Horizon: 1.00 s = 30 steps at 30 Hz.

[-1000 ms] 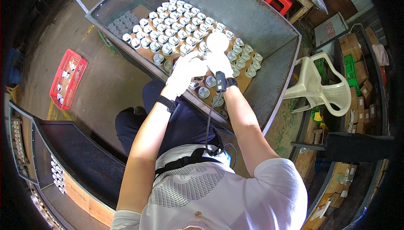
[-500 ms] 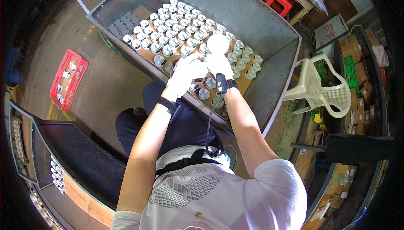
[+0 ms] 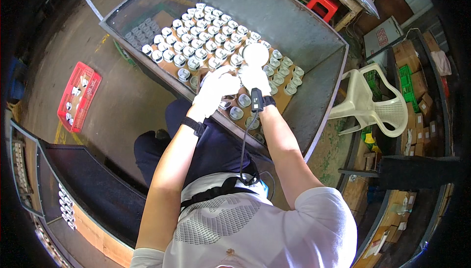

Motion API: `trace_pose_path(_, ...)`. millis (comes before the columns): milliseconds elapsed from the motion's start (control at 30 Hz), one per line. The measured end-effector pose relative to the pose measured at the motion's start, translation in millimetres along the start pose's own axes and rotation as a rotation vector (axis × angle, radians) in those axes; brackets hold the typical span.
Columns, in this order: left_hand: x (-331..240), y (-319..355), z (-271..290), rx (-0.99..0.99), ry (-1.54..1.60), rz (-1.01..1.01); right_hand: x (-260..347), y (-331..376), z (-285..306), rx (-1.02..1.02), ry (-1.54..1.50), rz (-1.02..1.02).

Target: The recorder is marking and inspecting metal pistons inside a storage bin using a marker.

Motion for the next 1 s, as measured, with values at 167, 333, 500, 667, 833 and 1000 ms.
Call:
trace_pose_path(167,0,-1,1,0.015,0.017,-0.017,0,-3,-3,0.062,0.085,-0.013)
trace_pose_path(333,-2,0,0,0.022,-0.012,-0.021,-4,-1,-4,0.017,0.016,-0.029)
trace_pose_path(500,-3,0,0,0.029,-0.023,-0.018,-2,0,-6,-0.038,0.034,0.014)
trace_pose_path(667,-1,0,0,0.032,0.023,-0.02,-15,-3,-13,0.025,0.022,-0.044)
trace_pose_path(833,9,-6,9,-0.006,0.084,-0.054,-6,-5,-6,0.05,0.003,-0.05)
trace_pose_path(1000,1,-11,37,-0.153,-0.002,-0.258,34,-7,19,0.068,-0.233,-0.052)
Point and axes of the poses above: each hand's wrist, its own y-axis away from the middle knuckle, its own z-axis out of the back of the hand, x = y × z, the point moved 2 cm from there along -y, towards the middle knuckle, and after that the axes turned 5 degrees about z, right-handed, at the moved point
